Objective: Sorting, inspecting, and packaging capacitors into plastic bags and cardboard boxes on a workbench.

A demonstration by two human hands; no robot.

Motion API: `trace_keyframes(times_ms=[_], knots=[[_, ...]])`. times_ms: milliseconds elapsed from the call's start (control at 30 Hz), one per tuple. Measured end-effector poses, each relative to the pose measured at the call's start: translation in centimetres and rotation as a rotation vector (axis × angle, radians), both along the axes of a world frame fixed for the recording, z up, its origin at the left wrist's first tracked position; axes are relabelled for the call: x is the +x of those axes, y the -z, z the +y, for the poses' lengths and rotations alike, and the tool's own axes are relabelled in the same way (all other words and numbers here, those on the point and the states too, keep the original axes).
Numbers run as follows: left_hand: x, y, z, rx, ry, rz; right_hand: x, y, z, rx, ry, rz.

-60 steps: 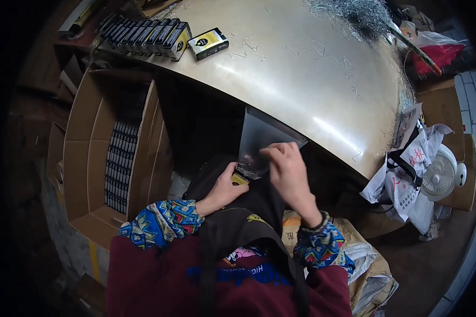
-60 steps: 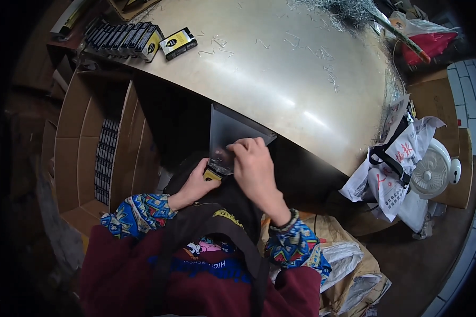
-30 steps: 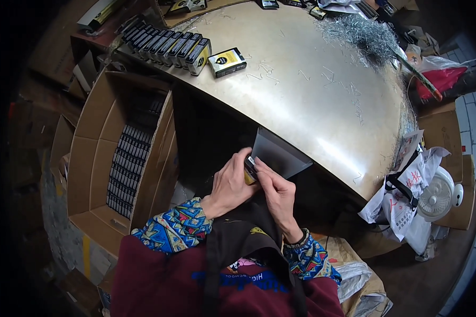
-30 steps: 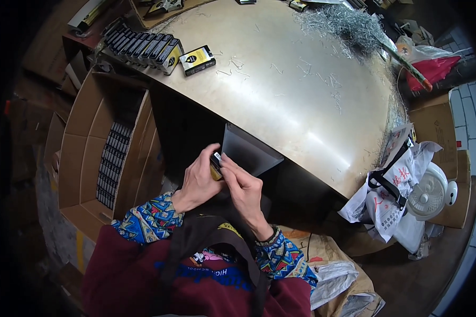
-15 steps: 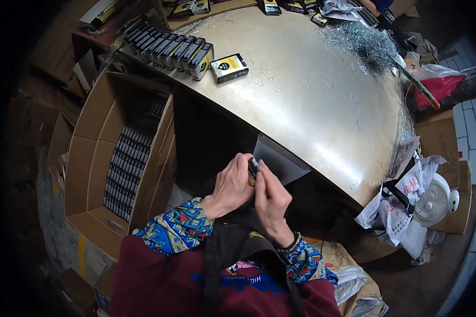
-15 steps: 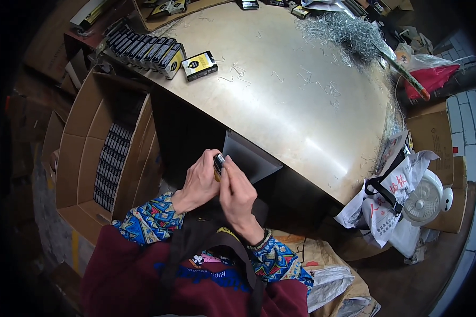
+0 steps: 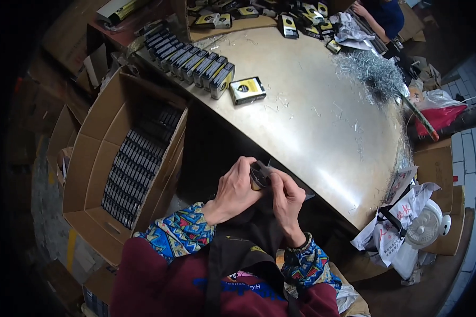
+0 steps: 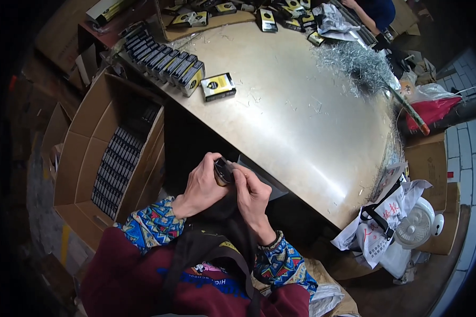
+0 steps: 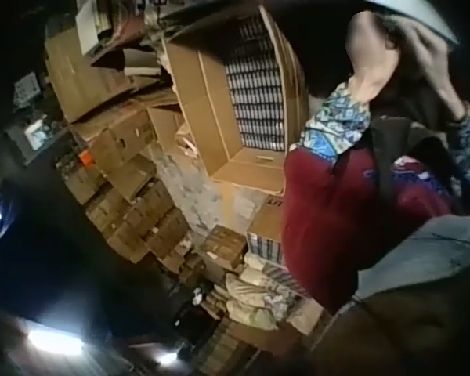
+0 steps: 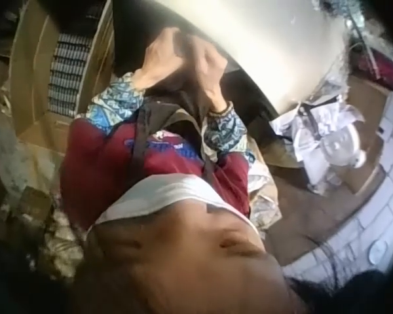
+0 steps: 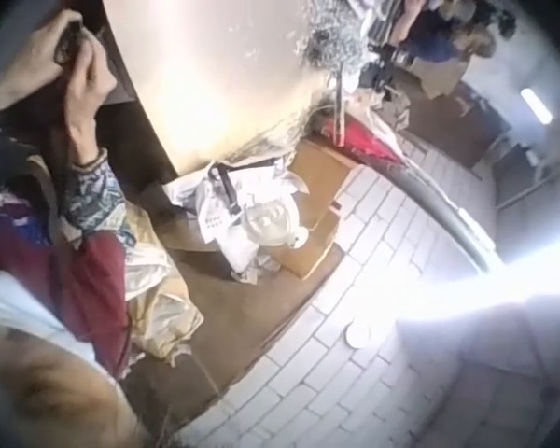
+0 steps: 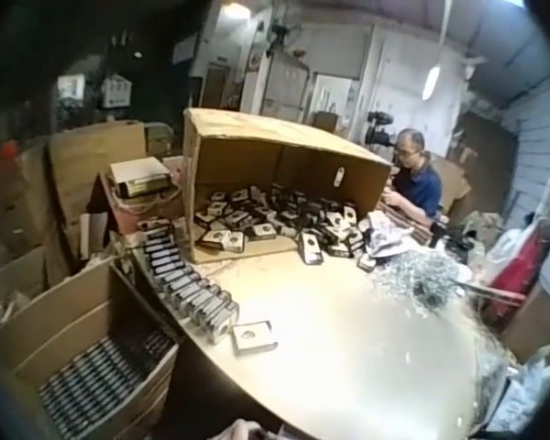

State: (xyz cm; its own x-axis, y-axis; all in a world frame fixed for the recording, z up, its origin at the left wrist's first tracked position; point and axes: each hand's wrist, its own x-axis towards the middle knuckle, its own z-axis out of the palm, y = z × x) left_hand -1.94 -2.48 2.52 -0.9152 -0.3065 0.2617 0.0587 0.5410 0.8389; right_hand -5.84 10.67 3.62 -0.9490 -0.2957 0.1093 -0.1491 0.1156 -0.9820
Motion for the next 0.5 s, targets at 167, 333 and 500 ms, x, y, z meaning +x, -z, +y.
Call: trace_keyframes(times_ms=[167,333,500], knots=[[-0.2,1.0,0.0,-0.053,0.045,-0.017,0.4,-0.3,0.1,0.073,-0.054,0.06],[-0.3,0.4,0.9,-0.031,0.032,-0.036,0.9,0.8,0.1,-0.049,0.067,-0.106],[-0.4,0.5,1.0,-0.126,0.012,0.066,0.7,-0.9,-0.3,0.014,0.138,-0.081]])
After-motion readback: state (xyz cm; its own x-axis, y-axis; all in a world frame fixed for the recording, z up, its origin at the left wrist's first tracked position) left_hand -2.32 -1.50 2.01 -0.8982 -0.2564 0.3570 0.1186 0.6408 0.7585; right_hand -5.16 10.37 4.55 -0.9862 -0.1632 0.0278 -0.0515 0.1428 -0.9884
